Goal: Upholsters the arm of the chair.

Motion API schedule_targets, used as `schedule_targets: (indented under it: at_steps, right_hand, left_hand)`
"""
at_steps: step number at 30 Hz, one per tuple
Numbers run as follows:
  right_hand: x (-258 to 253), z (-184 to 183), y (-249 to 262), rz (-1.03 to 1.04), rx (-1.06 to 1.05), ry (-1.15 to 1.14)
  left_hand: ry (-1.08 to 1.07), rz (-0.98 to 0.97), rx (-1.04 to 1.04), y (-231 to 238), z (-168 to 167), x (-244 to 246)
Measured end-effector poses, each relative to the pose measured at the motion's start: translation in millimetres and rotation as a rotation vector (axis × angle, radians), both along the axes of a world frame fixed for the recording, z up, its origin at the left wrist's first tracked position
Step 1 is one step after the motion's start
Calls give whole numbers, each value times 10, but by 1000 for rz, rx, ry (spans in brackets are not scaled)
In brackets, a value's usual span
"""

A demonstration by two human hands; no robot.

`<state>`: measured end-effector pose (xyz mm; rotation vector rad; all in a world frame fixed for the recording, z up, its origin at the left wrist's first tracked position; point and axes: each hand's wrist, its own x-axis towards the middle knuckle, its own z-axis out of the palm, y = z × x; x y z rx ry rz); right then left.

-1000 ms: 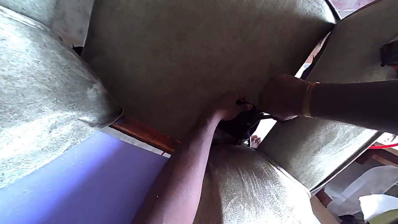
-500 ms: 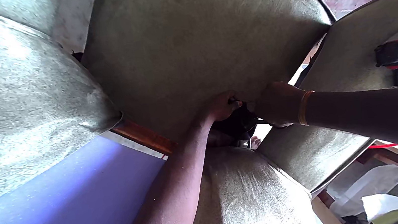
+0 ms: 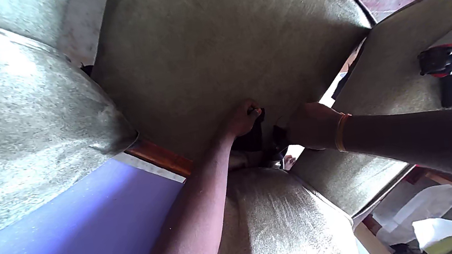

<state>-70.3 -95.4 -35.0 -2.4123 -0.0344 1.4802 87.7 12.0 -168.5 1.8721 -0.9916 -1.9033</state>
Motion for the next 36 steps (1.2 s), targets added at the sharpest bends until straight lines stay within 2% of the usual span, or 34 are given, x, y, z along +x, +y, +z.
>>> schedule_targets:
  at_steps: [4, 7, 9, 12, 16, 18, 19, 21, 23, 26, 30, 33, 36]
  right_hand:
    - [80, 133, -257, -47, -38, 41]
    - [133, 287, -794, -106, -186, -25]
    - [116, 255, -1146, -172, -305, -128]
    - [37, -12, -1348, -463, -327, -223]
    - [-3, -565, -967, -792, -134, -420]
    - [10, -566, -506, -896, -106, -510]
    - [8, -518, -260, -926, -96, -462]
    - [-53, -428, 194, -847, -21, -173]
    - [-61, -409, 542, -738, 116, 184]
    - [-47, -593, 870, -699, 279, 407]
    - [3, -949, 935, -684, 410, 430]
    - [-5, -1023, 872, -738, 456, 476]
    - [9, -955, 877, -786, 528, 541]
  left_hand:
    - [-29, -170, 67, -56, 60, 161]
    - [-56, -428, 246, -105, 190, 283]
    - [-29, -575, 373, -110, 338, 272]
    - [-3, -770, 459, 1, 507, -25]
    - [-254, -1141, 413, 107, 642, -351]
    - [-353, -1180, 337, 271, 667, -256]
    - [-344, -1171, 248, 354, 640, -156]
    - [-300, -1113, 44, 514, 579, -6]
    - [-247, -1080, -11, 535, 573, -18]
    - [-248, -1090, 225, 431, 635, -215]
    - [-248, -1067, 472, 405, 682, -273]
    - [-174, -1024, 538, 399, 761, -221]
    - [-162, -1034, 573, 412, 685, -270]
